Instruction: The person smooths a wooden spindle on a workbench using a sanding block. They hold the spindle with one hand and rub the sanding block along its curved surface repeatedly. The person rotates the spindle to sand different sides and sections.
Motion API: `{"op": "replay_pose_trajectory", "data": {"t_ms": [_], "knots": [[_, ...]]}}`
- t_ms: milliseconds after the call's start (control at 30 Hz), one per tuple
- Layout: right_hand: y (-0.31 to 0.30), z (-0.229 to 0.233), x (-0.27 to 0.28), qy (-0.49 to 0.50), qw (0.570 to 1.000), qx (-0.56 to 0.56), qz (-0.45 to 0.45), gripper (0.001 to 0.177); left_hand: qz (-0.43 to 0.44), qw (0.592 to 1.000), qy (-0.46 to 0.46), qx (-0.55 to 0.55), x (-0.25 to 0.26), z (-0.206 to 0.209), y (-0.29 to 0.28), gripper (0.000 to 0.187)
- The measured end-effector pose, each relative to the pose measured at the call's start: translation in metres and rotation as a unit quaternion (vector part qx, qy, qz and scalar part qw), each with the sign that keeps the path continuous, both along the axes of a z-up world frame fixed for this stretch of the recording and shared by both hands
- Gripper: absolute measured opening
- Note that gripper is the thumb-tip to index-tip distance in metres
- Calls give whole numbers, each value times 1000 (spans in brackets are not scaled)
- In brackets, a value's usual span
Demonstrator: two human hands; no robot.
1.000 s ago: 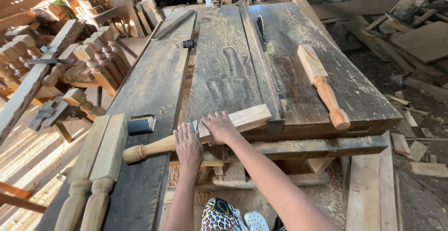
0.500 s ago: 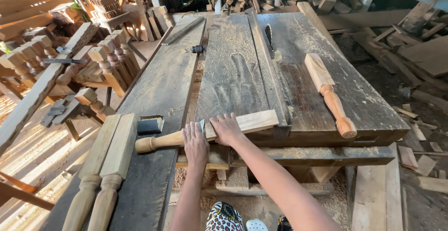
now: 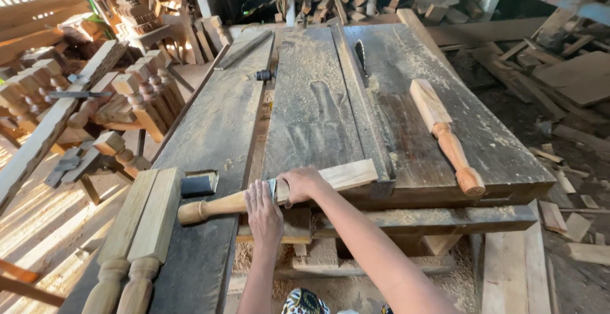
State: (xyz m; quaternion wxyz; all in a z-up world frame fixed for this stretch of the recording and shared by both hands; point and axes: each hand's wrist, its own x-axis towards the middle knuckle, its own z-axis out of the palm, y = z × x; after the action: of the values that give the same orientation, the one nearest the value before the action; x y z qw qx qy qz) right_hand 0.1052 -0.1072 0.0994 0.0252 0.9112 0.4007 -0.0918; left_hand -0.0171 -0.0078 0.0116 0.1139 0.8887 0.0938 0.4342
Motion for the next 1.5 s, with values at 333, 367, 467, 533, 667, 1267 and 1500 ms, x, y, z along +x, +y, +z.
{"op": "replay_pose_trajectory", "data": {"t_ms": [333,367,467,533,667,1267,1500], "knots": [[-8,12,-21,13,996,81,26,89,1,1000,-8,-25,-4,-5,-3,45],[-10,14,-27,-2,998,67,13,87,5,1000,-15,-23,-6,-6,-4,46],[-12,3,-31,-36,997,75,6,83,9,1000,-19,-16,-14,-3,-11,48],[-10,-1,-30,-57,993,101,17,80,14,1000,-19,-8,-18,-4,-12,51],[3,22,-38,-41,998,41,0,81,23,999,-32,5,-16,-16,-7,50],[1,-7,-23,-50,996,75,-4,66,30,999,-24,0,-6,-5,-4,43],[2,2,-31,-38,996,77,-12,67,42,999,19,-22,11,-1,3,41]]}}
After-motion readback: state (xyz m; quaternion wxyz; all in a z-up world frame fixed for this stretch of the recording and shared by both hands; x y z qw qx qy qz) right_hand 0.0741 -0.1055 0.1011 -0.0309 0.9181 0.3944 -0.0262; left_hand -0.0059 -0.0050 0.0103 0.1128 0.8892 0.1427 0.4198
